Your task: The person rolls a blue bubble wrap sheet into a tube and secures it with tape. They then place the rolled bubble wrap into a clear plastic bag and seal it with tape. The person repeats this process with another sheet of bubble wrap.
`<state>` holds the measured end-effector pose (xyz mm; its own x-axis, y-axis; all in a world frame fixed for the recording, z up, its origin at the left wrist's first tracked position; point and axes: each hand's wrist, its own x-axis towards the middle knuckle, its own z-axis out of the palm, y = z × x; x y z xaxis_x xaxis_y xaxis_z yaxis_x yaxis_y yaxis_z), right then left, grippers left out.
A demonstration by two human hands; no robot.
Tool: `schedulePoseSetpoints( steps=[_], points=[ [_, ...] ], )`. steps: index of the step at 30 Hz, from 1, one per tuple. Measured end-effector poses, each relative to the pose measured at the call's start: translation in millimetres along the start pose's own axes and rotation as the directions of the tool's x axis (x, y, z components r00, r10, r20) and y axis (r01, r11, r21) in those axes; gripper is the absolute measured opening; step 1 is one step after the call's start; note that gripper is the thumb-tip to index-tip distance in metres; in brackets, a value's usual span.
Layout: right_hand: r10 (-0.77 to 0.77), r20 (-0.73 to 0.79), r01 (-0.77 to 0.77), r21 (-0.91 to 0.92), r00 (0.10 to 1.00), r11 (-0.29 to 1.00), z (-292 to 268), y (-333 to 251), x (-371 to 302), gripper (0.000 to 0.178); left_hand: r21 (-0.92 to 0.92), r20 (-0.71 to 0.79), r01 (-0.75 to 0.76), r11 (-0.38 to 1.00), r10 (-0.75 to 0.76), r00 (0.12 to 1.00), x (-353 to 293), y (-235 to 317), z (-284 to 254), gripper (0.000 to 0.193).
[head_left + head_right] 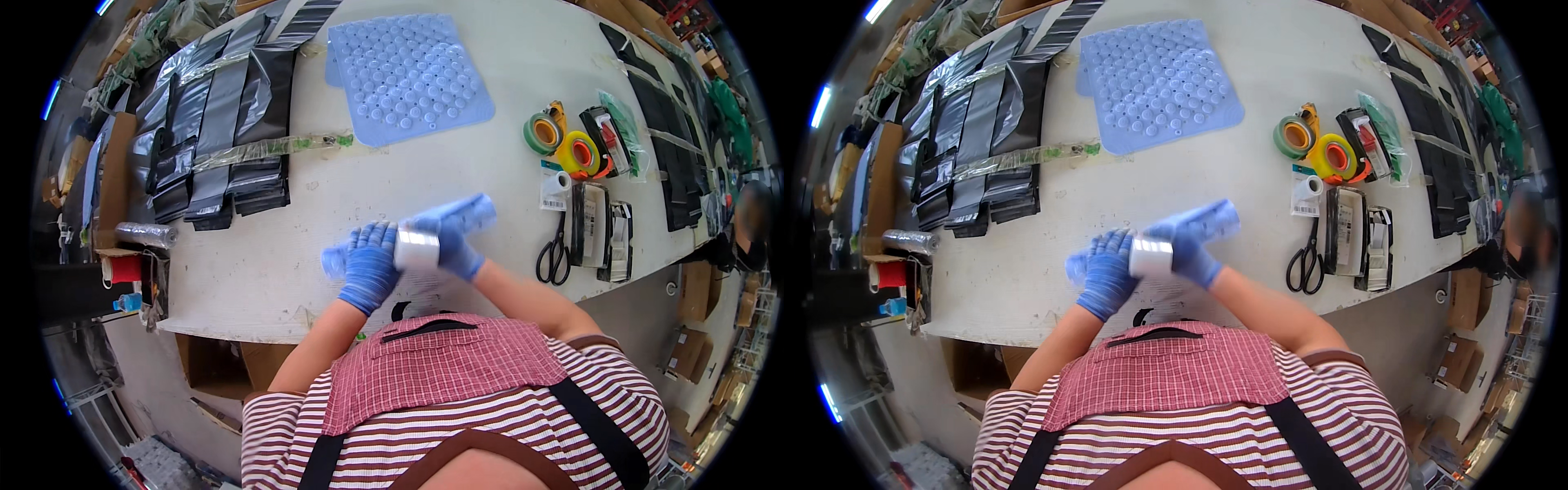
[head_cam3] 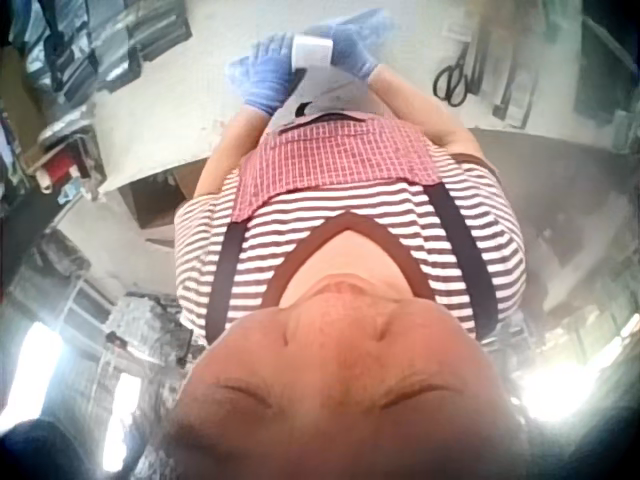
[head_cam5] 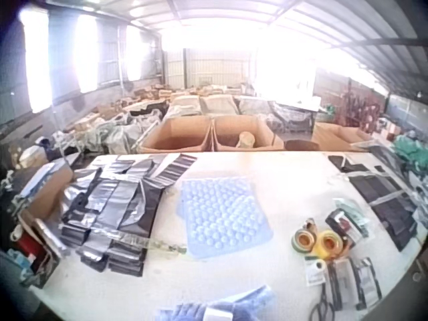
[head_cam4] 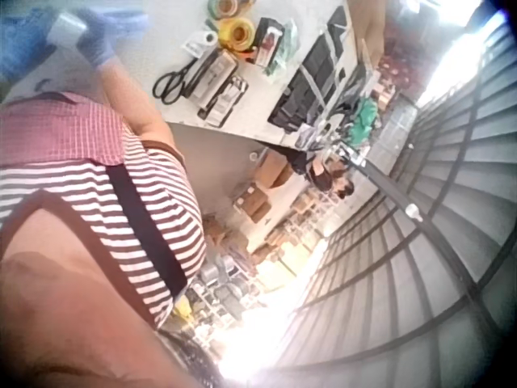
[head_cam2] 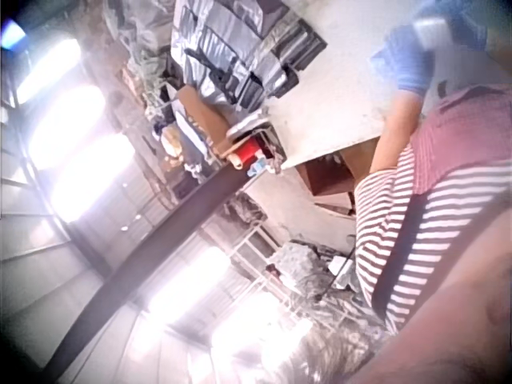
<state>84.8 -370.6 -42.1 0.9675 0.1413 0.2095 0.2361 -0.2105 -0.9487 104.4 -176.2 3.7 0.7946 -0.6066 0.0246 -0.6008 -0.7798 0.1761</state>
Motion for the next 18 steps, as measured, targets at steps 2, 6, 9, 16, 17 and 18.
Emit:
schedulePoseSetpoints(
  steps=[2, 6, 9, 16, 17, 18],
  points=[
    [0.054, 0.088, -0.044, -0.111, 0.995, 0.993, -14, -7, 47, 0.034, 0.026, -0.032, 0.079, 0.997, -0.078, 0.996, 7, 4, 2, 0.085],
    [-0.023, 0.075, 0.017, 0.078, 0.997, 0.997, 2, -27, 61, 0.028, 0.027, 0.063, 0.157, 0.987, -0.158, 0.985, 47, -26, 0, 0.081],
    [0.248, 0.085, -0.26, 0.43, 0.965, 0.865, 17, -18, 42, 0.022, 0.028, 0.216, 0.062, 0.998, -0.067, 0.974, 61, -43, -3, 0.066],
    [-0.083, 0.252, 0.187, -0.421, 0.964, 0.888, -1, -55, 23, 0.015, -0.079, 0.346, 0.129, 0.988, -0.094, 0.933, 78, -37, -28, 0.06],
    [0.46, 0.35, -0.375, -0.286, 0.816, 0.882, 0, -57, 6, 0.014, -0.189, 0.365, 0.174, 0.966, -0.095, 0.926, 85, -40, -30, 0.061],
    [0.436, 0.369, -0.41, -0.149, 0.821, 0.9, 9, -36, -28, 0.016, -0.293, 0.383, 0.216, 0.932, -0.092, 0.919, 89, -46, -36, 0.063]
  ],
)
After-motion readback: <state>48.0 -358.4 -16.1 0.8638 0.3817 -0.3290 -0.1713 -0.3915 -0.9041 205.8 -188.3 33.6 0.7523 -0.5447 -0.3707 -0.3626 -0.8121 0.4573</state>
